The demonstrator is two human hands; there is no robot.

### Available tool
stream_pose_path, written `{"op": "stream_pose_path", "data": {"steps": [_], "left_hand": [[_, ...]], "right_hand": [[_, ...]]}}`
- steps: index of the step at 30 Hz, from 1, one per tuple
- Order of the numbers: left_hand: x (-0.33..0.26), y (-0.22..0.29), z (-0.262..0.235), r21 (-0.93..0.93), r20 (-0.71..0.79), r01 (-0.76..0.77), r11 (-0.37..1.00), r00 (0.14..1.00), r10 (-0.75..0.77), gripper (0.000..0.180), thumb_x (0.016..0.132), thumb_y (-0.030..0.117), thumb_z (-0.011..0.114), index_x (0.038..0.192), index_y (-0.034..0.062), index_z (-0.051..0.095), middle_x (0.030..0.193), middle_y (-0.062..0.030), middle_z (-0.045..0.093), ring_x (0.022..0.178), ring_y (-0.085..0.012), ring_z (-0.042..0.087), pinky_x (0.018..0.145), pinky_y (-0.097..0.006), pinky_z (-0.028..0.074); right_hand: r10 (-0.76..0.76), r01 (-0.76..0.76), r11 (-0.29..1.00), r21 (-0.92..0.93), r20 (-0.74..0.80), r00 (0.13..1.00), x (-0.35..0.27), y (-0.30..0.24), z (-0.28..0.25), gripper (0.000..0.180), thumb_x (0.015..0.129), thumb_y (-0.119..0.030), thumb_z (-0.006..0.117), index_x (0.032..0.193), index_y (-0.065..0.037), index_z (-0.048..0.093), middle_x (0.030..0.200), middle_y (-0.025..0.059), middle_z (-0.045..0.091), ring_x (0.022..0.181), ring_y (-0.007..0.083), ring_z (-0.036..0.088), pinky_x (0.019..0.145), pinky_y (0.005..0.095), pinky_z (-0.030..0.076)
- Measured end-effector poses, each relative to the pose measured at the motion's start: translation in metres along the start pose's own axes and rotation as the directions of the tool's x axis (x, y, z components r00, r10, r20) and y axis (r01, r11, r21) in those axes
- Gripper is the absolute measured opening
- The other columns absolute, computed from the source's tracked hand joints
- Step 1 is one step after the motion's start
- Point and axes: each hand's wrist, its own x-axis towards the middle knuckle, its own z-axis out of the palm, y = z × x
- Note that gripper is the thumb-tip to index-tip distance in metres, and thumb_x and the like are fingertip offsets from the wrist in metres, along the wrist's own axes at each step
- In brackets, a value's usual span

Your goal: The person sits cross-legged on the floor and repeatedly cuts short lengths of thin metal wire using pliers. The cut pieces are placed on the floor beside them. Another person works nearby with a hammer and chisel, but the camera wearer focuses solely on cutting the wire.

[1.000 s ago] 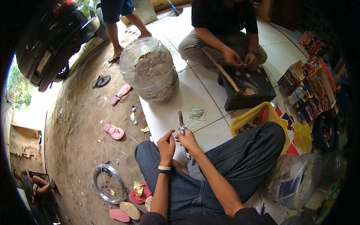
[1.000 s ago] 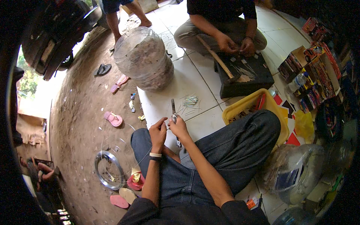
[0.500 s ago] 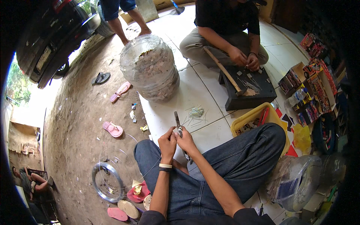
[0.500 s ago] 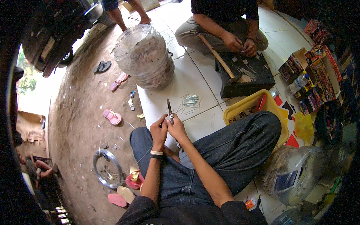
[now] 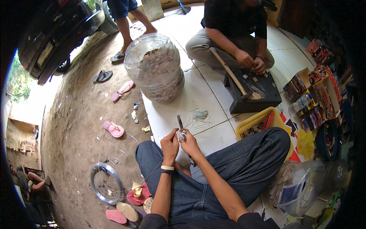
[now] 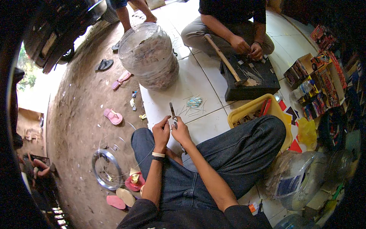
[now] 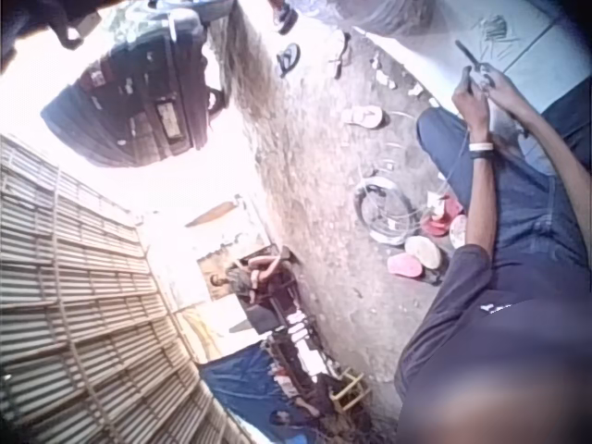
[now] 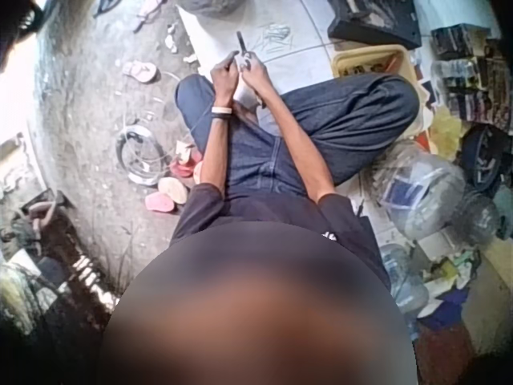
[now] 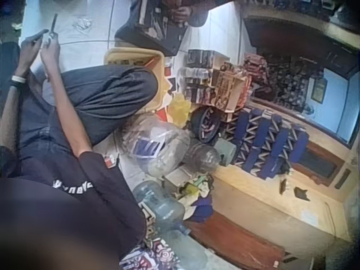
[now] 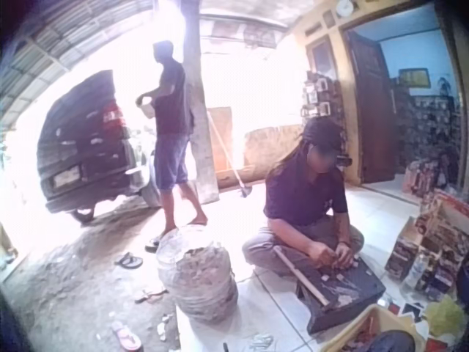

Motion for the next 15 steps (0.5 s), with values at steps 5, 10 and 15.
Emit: {"op": "stream_pose_path", "data": {"steps": [5, 10, 15], "left_hand": [[-0.001, -0.002, 0.001, 0.002, 0.013, 0.015, 1.0, 1.0, -0.015, 0.031, 0.088, 0.002, 0.057, 0.113, 0.0043, 0.075, 0.066, -0.0219, 0.062, 0.054, -0.0232, 0.061, 0.057, -0.037, 0.048], [-0.003, -0.002, 0.003, 0.01, 0.024, 0.029, 1.0, 0.999, -0.029, 0.031, 0.087, 0.002, 0.057, 0.112, 0.0043, 0.076, 0.069, -0.0244, 0.064, 0.055, -0.0269, 0.064, 0.059, -0.038, 0.049], [-0.004, -0.007, 0.004, 0.058, 0.038, 0.008, 0.998, 0.999, -0.01, 0.03, 0.088, 0.004, 0.057, 0.111, 0.0039, 0.075, 0.07, -0.0242, 0.065, 0.057, -0.0309, 0.065, 0.059, -0.039, 0.05]], "right_hand": [[0.015, -0.017, 0.998, -0.059, -0.046, 0.999, -0.003, 0.004, 0.004, 0.032, 0.088, -0.019, 0.068, 0.11, 0.003, 0.063, 0.102, 0.0302, 0.07, 0.098, 0.048, 0.068, 0.085, 0.0511, 0.054], [0.145, -0.146, 0.973, -0.179, -0.019, 0.989, -0.002, 0.016, 0.006, 0.037, 0.082, -0.028, 0.073, 0.098, 0.005, 0.067, 0.101, 0.0302, 0.07, 0.099, 0.047, 0.068, 0.086, 0.0501, 0.054], [0.161, -0.161, 0.987, -0.024, 0.015, 0.987, 0.005, 0.033, 0.012, 0.042, 0.078, -0.031, 0.074, 0.099, 0.004, 0.067, 0.096, 0.0283, 0.071, 0.095, 0.0448, 0.07, 0.082, 0.0484, 0.055]]}}
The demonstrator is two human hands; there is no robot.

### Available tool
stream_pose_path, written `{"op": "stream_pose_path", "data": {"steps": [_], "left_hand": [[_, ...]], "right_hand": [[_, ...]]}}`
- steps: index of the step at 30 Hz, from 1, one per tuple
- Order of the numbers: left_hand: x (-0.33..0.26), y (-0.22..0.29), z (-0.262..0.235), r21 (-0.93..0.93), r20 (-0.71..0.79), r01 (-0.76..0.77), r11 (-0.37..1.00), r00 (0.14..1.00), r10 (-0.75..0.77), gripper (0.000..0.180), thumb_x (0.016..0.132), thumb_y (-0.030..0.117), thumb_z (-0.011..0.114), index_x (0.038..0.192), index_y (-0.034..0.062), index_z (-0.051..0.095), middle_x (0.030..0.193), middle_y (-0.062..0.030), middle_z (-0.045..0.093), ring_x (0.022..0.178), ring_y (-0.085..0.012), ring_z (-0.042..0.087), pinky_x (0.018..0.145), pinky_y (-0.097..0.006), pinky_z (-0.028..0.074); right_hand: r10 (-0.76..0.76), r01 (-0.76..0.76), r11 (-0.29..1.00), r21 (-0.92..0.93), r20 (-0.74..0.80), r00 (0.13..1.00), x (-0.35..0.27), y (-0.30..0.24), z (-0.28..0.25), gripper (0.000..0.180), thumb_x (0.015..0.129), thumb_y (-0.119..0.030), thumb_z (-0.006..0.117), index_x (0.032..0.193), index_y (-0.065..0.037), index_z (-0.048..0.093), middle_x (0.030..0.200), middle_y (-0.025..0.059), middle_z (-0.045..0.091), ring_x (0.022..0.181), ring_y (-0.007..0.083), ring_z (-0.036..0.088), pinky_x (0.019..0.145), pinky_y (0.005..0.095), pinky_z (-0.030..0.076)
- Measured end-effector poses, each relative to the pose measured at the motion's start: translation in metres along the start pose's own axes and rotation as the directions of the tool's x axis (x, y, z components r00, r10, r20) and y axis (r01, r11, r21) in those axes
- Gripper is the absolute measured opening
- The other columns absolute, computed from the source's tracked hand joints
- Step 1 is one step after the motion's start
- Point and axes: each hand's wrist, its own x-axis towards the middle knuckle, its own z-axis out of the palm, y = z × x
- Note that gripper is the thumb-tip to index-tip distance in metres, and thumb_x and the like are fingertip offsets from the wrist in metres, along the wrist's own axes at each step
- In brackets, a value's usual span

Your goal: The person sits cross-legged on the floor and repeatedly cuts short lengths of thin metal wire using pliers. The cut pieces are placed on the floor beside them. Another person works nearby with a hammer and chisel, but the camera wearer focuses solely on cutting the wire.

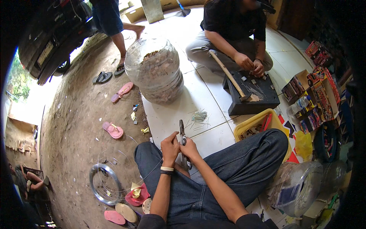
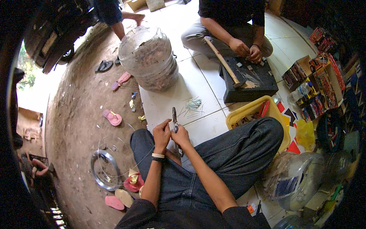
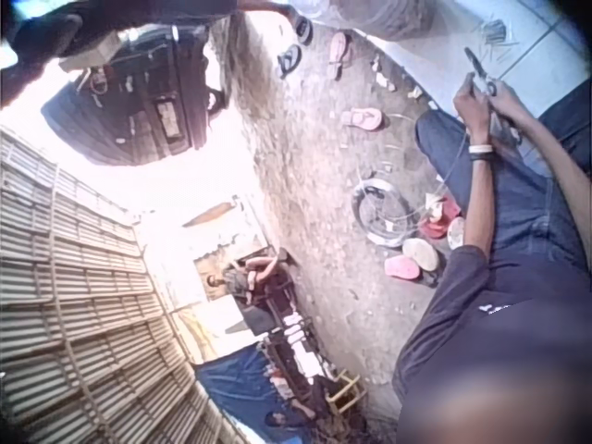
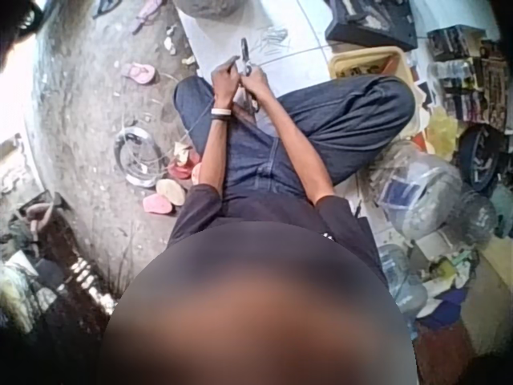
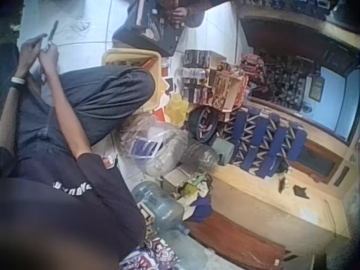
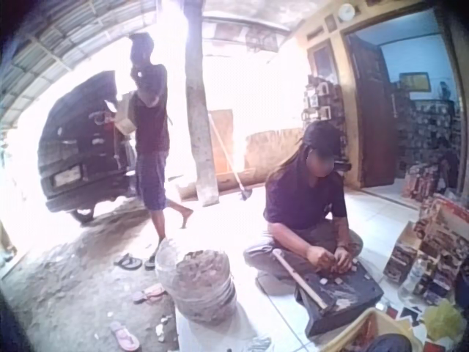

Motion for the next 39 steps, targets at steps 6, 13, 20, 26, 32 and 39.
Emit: {"op": "stream_pose_path", "data": {"steps": [6, 13, 20, 26, 32, 39], "left_hand": [[0.002, -0.012, 0.01, -0.074, -0.086, -0.05, 0.996, 0.995, 0.044, 0.03, 0.09, 0.005, 0.056, 0.113, 0.0027, 0.075, 0.064, -0.0203, 0.062, 0.053, -0.0206, 0.057, 0.056, -0.035, 0.047], [0.0, 0.0, -0.003, -0.067, -0.01, 0.053, 0.996, 0.999, -0.054, 0.03, 0.092, 0.005, 0.055, 0.114, 0.0042, 0.075, 0.058, -0.0155, 0.055, 0.051, -0.0135, 0.051, 0.053, -0.033, 0.044], [0.002, 0.005, -0.006, -0.077, -0.027, 0.042, 0.996, 0.999, -0.044, 0.031, 0.091, 0.003, 0.055, 0.116, 0.0036, 0.074, 0.058, -0.0119, 0.052, 0.054, -0.012, 0.051, 0.054, -0.033, 0.043], [0.002, 0.003, -0.005, -0.09, -0.063, -0.01, 0.996, 0.998, 0.004, 0.03, 0.092, 0.004, 0.055, 0.116, 0.0039, 0.074, 0.057, -0.0098, 0.046, 0.054, -0.0098, 0.046, 0.052, -0.031, 0.041], [0.003, 0.004, -0.007, -0.065, -0.035, 0.023, 0.998, 0.999, -0.025, 0.031, 0.091, 0.001, 0.057, 0.116, 0.0033, 0.074, 0.062, -0.0179, 0.06, 0.052, -0.0169, 0.055, 0.054, -0.035, 0.045], [0.002, 0.008, -0.006, -0.122, -0.053, -0.021, 0.992, 0.998, 0.015, 0.032, 0.09, -0.001, 0.057, 0.116, 0.0037, 0.075, 0.063, -0.0171, 0.062, 0.052, -0.0135, 0.053, 0.054, -0.032, 0.045]], "right_hand": [[-0.062, 0.037, 0.987, 0.157, 0.158, 0.985, 0.003, 0.007, 0.003, 0.039, 0.077, -0.025, 0.075, 0.107, 0.0, 0.067, 0.088, 0.0186, 0.072, 0.083, 0.0297, 0.072, 0.073, 0.0401, 0.055], [-0.067, 0.006, 0.927, 0.376, 0.149, 0.987, -0.002, 0.005, 0.006, 0.033, 0.088, -0.009, 0.066, 0.12, -0.004, 0.063, 0.083, 0.011, 0.069, 0.079, 0.0217, 0.071, 0.067, 0.038, 0.056], [-0.1, 0.069, 0.962, 0.263, 0.107, 0.989, -0.006, 0.001, 0.004, 0.031, 0.1, -0.002, 0.053, 0.131, 0.001, 0.057, 0.102, 0.0133, 0.069, 0.087, 0.0212, 0.07, 0.077, 0.0355, 0.062], [-0.178, 0.174, 0.971, 0.163, 0.015, 0.984, -0.007, 0.001, 0.006, 0.028, 0.1, -0.004, 0.055, 0.127, 0.001, 0.058, 0.098, 0.0166, 0.071, 0.082, 0.0231, 0.073, 0.074, 0.0363, 0.06], [-0.158, 0.159, 0.986, 0.049, -0.011, 0.987, -0.009, -0.003, 0.002, 0.021, 0.099, -0.01, 0.058, 0.116, 0.002, 0.063, 0.086, 0.0177, 0.073, 0.077, 0.0281, 0.074, 0.07, 0.0389, 0.058], [-0.135, 0.121, 0.985, -0.12, -0.12, 0.984, -0.013, -0.011, -0.002, 0.023, 0.087, -0.024, 0.072, 0.086, -0.001, 0.073, 0.084, 0.0239, 0.072, 0.085, 0.0419, 0.072, 0.078, 0.0465, 0.056]]}}
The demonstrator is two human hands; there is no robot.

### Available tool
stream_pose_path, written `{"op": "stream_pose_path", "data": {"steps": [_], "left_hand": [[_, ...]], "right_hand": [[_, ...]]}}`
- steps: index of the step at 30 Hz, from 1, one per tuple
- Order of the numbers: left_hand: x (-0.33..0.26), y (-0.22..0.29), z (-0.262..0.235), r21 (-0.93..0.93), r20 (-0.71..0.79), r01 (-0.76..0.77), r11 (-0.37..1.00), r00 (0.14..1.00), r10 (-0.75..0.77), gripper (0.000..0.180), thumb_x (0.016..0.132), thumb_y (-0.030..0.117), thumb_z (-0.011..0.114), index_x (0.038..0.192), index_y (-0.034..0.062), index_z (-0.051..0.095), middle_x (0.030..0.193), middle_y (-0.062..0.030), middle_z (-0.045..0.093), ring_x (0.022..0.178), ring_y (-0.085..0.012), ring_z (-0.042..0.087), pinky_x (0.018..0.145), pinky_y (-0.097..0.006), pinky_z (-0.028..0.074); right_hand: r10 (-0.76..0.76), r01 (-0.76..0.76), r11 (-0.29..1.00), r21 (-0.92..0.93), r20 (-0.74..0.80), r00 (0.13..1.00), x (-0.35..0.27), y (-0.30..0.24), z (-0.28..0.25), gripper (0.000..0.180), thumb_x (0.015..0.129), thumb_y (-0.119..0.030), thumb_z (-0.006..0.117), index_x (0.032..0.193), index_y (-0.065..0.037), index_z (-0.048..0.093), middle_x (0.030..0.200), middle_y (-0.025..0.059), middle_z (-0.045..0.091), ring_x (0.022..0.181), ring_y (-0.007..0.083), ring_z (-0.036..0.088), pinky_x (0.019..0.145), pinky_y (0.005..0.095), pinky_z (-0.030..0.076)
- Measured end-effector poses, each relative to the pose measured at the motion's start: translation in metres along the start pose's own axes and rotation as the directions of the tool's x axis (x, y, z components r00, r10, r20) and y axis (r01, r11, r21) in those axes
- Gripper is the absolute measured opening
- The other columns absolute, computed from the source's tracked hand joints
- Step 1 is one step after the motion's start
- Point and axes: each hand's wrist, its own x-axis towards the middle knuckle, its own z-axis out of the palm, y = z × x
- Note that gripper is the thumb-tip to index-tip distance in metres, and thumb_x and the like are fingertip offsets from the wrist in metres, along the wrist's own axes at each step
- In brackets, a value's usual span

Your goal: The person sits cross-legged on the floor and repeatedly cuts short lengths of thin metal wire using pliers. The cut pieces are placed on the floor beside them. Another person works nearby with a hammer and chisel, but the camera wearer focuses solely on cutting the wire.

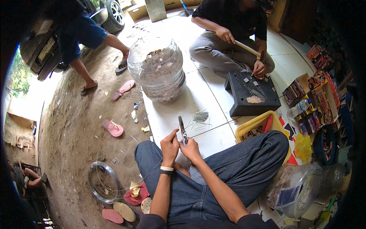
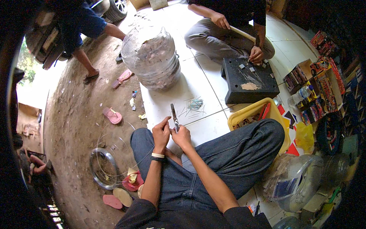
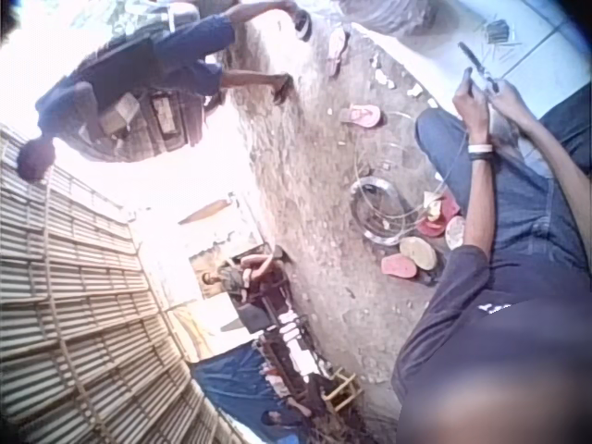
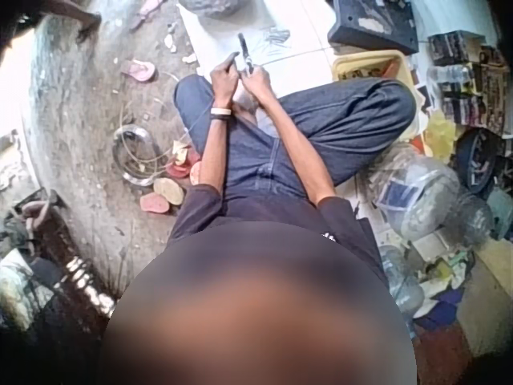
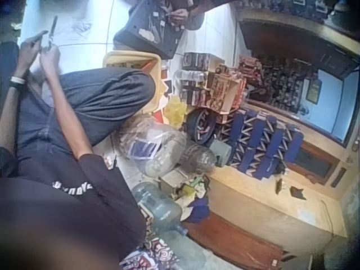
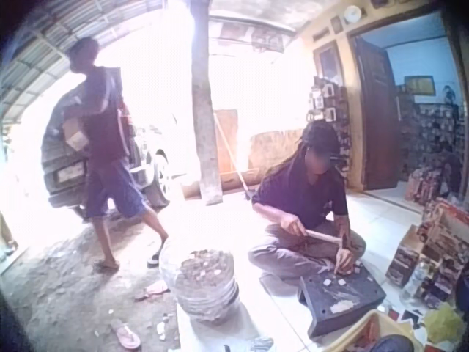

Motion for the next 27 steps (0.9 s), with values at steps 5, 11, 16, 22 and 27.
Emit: {"op": "stream_pose_path", "data": {"steps": [5, 11, 16, 22, 27], "left_hand": [[-0.002, 0.003, 0.001, -0.016, -0.01, 0.003, 1.0, 1.0, -0.003, 0.033, 0.09, -0.002, 0.057, 0.117, 0.0036, 0.075, 0.064, -0.0163, 0.063, 0.053, -0.0124, 0.053, 0.054, -0.031, 0.045], [-0.002, 0.002, 0.001, -0.018, -0.029, -0.021, 1.0, 0.999, 0.02, 0.032, 0.09, -0.002, 0.057, 0.116, 0.0032, 0.075, 0.066, -0.0172, 0.064, 0.053, -0.0123, 0.053, 0.054, -0.031, 0.045], [-0.002, -0.002, 0.001, -0.012, -0.025, -0.004, 1.0, 1.0, 0.003, 0.032, 0.089, -0.002, 0.057, 0.116, 0.0032, 0.075, 0.069, -0.0189, 0.065, 0.054, -0.0141, 0.054, 0.056, -0.032, 0.046], [-0.002, -0.003, -0.003, 0.051, -0.023, -0.002, 0.999, 1.0, 0.003, 0.033, 0.09, -0.002, 0.057, 0.117, 0.0056, 0.074, 0.073, -0.0217, 0.066, 0.056, -0.0184, 0.058, 0.059, -0.033, 0.047], [-0.002, -0.002, -0.004, 0.06, -0.012, -0.014, 0.998, 1.0, 0.015, 0.031, 0.09, -0.002, 0.058, 0.116, 0.0052, 0.074, 0.077, -0.0234, 0.067, 0.058, -0.0217, 0.062, 0.06, -0.034, 0.048]], "right_hand": [[-0.013, 0.013, 1.0, 0.026, -0.009, 1.0, 0.0, -0.003, -0.001, 0.025, 0.081, -0.024, 0.074, 0.085, 0.0, 0.072, 0.084, 0.0256, 0.072, 0.086, 0.0427, 0.072, 0.077, 0.0481, 0.056], [0.062, -0.063, 0.997, 0.044, 0.018, 0.998, 0.001, -0.005, -0.002, 0.025, 0.08, -0.023, 0.074, 0.082, 0.002, 0.07, 0.081, 0.0261, 0.071, 0.084, 0.0434, 0.071, 0.075, 0.0487, 0.055], [0.019, -0.018, 0.999, 0.044, -0.027, 0.999, 0.002, -0.002, 0.003, 0.027, 0.086, -0.024, 0.071, 0.088, 0.002, 0.068, 0.08, 0.0266, 0.07, 0.081, 0.0435, 0.071, 0.073, 0.0486, 0.055], [-0.033, 0.025, 0.996, 0.091, 0.094, 0.995, 0.009, 0.003, -0.005, 0.027, 0.1, -0.023, 0.06, 0.1, 0.004, 0.064, 0.079, 0.0199, 0.073, 0.074, 0.0338, 0.073, 0.07, 0.0436, 0.056], [-0.081, 0.076, 0.995, 0.068, 0.085, 0.993, 0.006, -0.001, -0.011, 0.028, 0.102, -0.022, 0.058, 0.099, 0.005, 0.063, 0.08, 0.0189, 0.074, 0.072, 0.0327, 0.073, 0.07, 0.0433, 0.056]]}}
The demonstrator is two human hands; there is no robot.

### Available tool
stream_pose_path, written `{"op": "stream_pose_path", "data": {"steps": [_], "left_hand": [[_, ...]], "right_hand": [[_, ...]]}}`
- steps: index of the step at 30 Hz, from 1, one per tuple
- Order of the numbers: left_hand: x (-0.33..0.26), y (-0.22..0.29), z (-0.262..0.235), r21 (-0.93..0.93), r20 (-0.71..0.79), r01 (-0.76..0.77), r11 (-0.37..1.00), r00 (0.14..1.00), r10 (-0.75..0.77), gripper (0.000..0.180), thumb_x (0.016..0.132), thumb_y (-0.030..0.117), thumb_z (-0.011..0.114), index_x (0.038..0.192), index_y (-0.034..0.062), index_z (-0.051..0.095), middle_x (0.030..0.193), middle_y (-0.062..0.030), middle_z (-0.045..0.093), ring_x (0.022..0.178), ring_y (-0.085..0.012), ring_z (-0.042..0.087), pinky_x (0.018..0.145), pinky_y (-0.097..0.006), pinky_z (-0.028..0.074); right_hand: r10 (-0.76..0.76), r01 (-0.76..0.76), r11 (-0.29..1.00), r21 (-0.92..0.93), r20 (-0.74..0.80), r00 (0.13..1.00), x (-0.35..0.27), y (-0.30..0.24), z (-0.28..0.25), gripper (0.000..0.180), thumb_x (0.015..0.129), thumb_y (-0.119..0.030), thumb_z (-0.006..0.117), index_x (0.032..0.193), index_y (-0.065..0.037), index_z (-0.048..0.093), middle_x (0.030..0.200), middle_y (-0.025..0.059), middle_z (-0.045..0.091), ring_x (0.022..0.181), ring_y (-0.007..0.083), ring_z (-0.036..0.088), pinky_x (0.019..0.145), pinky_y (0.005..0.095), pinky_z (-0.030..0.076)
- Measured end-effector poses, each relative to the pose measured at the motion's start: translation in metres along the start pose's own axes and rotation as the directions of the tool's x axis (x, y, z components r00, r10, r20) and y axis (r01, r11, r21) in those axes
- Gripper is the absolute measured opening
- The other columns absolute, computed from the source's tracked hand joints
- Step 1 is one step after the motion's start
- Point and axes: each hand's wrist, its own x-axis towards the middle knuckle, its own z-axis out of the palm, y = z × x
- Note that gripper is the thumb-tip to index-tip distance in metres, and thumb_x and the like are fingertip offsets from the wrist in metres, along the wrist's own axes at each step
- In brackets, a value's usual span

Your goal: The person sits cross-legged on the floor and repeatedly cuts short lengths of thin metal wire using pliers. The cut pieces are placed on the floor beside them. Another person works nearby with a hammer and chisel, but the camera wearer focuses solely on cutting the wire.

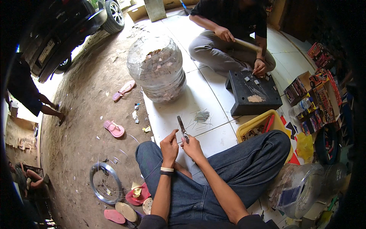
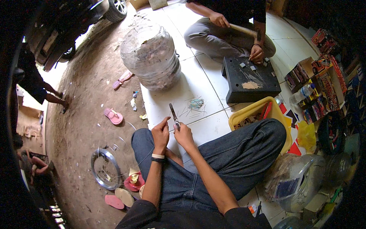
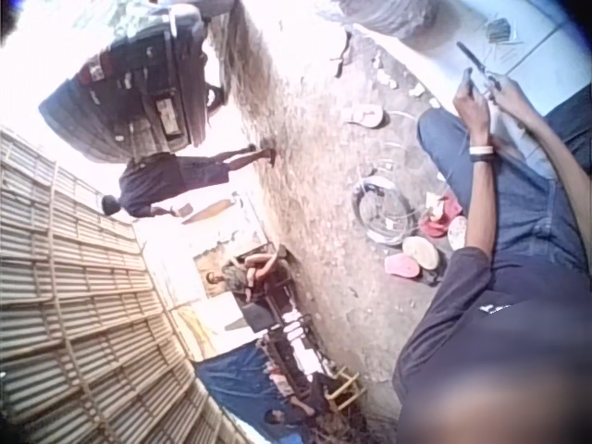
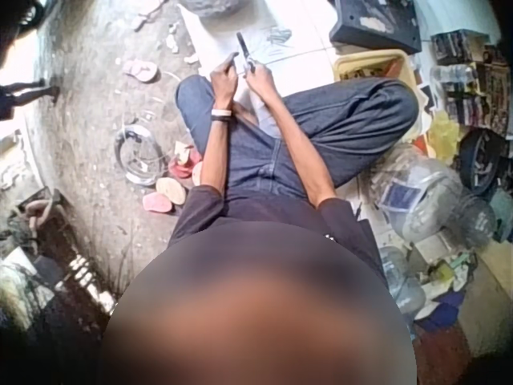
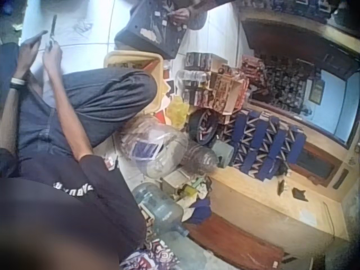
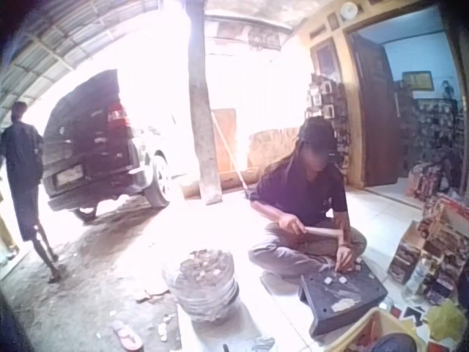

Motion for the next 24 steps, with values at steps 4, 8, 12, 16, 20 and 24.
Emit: {"op": "stream_pose_path", "data": {"steps": [4, 8, 12, 16, 20, 24], "left_hand": [[0.0, -0.001, 0.001, -0.026, -0.028, -0.016, 1.0, 0.999, 0.016, 0.031, 0.09, -0.002, 0.057, 0.115, 0.0053, 0.075, 0.08, -0.0232, 0.069, 0.059, -0.0224, 0.063, 0.061, -0.034, 0.049], [-0.001, 0.001, 0.001, -0.035, -0.036, -0.02, 0.999, 0.999, 0.019, 0.03, 0.091, -0.001, 0.058, 0.115, 0.0064, 0.075, 0.08, -0.0221, 0.07, 0.059, -0.0207, 0.061, 0.061, -0.034, 0.048], [-0.002, 0.004, 0.0, -0.04, -0.017, -0.003, 0.999, 1.0, 0.002, 0.03, 0.091, -0.001, 0.059, 0.114, 0.006, 0.075, 0.074, -0.0187, 0.067, 0.057, -0.0162, 0.057, 0.058, -0.032, 0.046], [-0.002, 0.006, 0.0, -0.066, -0.027, 0.001, 0.998, 1.0, -0.003, 0.029, 0.09, -0.002, 0.059, 0.114, 0.0044, 0.074, 0.069, -0.0155, 0.064, 0.056, -0.0134, 0.052, 0.055, -0.031, 0.043], [-0.001, 0.006, 0.003, -0.07, -0.048, -0.039, 0.997, 0.998, 0.036, 0.029, 0.09, -0.002, 0.059, 0.113, 0.0037, 0.074, 0.072, -0.0185, 0.066, 0.055, -0.0184, 0.058, 0.056, -0.034, 0.046], [-0.001, 0.008, 0.002, -0.004, -0.05, -0.048, 0.999, 0.998, 0.048, 0.028, 0.089, -0.002, 0.058, 0.112, 0.0037, 0.075, 0.076, -0.0211, 0.069, 0.058, -0.0252, 0.063, 0.059, -0.037, 0.048]], "right_hand": [[0.01, -0.013, 0.995, -0.095, -0.024, 1.0, 0.0, -0.004, -0.003, 0.031, 0.099, -0.026, 0.062, 0.095, 0.005, 0.064, 0.08, 0.0213, 0.073, 0.074, 0.0366, 0.072, 0.071, 0.0444, 0.055], [0.055, -0.059, 0.987, -0.15, -0.027, 0.998, -0.001, -0.007, -0.007, 0.037, 0.091, -0.032, 0.071, 0.087, 0.005, 0.068, 0.078, 0.0248, 0.071, 0.075, 0.0415, 0.071, 0.071, 0.0466, 0.055], [0.129, -0.127, 0.983, -0.134, 0.005, 0.992, -0.003, -0.011, -0.004, 0.04, 0.085, -0.035, 0.073, 0.083, 0.005, 0.07, 0.084, 0.0284, 0.071, 0.087, 0.0477, 0.069, 0.081, 0.0533, 0.055], [0.147, -0.15, 0.981, -0.123, -0.035, 0.989, -0.003, -0.014, 0.0, 0.04, 0.085, -0.035, 0.074, 0.081, 0.005, 0.07, 0.087, 0.0284, 0.071, 0.087, 0.0474, 0.069, 0.082, 0.0533, 0.054], [0.125, -0.135, 0.982, -0.133, -0.083, 0.989, -0.007, -0.018, 0.001, 0.04, 0.089, -0.034, 0.072, 0.084, 0.005, 0.068, 0.087, 0.0297, 0.071, 0.089, 0.0481, 0.069, 0.083, 0.0541, 0.054], [0.147, -0.178, 0.966, -0.187, -0.168, 0.975, -0.01, -0.022, 0.0, 0.041, 0.095, -0.035, 0.066, 0.095, 0.006, 0.065, 0.09, 0.0312, 0.07, 0.092, 0.0497, 0.068, 0.084, 0.0551, 0.052]]}}
